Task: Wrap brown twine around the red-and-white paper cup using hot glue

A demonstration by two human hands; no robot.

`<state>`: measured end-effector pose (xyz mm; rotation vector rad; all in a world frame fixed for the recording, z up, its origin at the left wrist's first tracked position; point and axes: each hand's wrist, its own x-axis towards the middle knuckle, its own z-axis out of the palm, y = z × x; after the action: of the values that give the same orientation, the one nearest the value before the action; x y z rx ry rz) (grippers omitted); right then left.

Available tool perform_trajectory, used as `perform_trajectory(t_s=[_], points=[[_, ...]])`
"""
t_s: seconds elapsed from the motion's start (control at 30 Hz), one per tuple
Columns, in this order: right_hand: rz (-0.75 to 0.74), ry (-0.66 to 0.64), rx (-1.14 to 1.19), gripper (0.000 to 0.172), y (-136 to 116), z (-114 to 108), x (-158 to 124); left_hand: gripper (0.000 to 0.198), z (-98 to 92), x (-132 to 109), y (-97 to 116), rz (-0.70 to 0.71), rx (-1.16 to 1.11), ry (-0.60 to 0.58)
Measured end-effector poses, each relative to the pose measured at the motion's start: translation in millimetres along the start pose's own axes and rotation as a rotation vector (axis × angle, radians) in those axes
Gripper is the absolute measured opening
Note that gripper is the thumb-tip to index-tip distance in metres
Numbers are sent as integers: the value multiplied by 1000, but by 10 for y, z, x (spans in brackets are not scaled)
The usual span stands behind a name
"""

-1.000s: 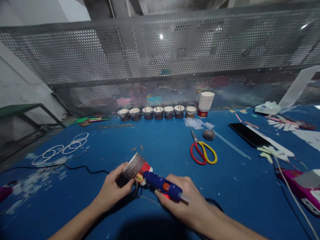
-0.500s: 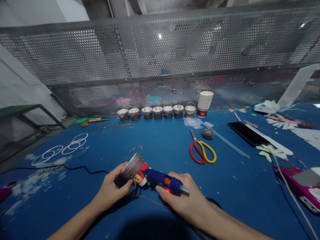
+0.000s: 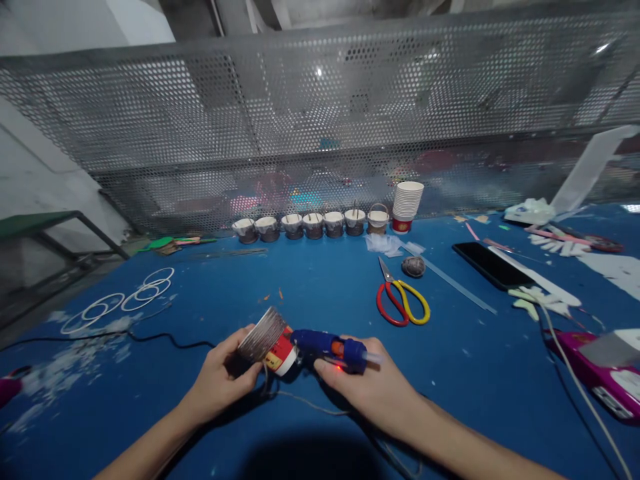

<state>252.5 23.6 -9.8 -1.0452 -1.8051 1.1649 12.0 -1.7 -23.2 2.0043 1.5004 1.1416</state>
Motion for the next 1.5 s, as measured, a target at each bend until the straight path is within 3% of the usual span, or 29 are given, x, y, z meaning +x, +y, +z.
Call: perform_trajectory(t_s=[0.23, 0.5, 0.73, 0.93, 1.03, 1.13, 1.2, 1.3, 1.37, 1.4, 1.5], points=[[136, -26, -56, 26, -89, -33, -26, 20, -12, 1, -10, -23, 14, 5], [93, -90, 28, 27, -104, -54, 12, 27, -15, -13, -58, -6, -31, 12], [229, -97, -1, 37, 76, -179, 237, 21, -31, -13, -73, -86, -169, 20], [111, 20, -337, 37, 392, -114, 433, 12, -7, 40, 16, -188, -246, 41], [85, 6, -475, 40, 444, -114, 461, 13, -11, 53, 68, -256, -275, 83], [92, -70, -432, 43, 389, -234, 434, 18, -26, 45, 107, -310, -330, 108], [108, -24, -387, 47, 297, -382, 387, 20, -33, 34, 120, -323, -366, 118], [37, 253, -329, 50, 82, -586, 273, 20, -32, 25, 129, -320, -360, 148], [-77, 415, -250, 41, -88, -601, 181, 20, -21, 22, 142, -313, -331, 172], [-134, 437, -209, 34, -165, -552, 140, 19, -15, 19, 153, -305, -316, 181], [-267, 227, -174, 16, -284, -214, 80, 19, 4, 6, 201, -275, -284, 180]])
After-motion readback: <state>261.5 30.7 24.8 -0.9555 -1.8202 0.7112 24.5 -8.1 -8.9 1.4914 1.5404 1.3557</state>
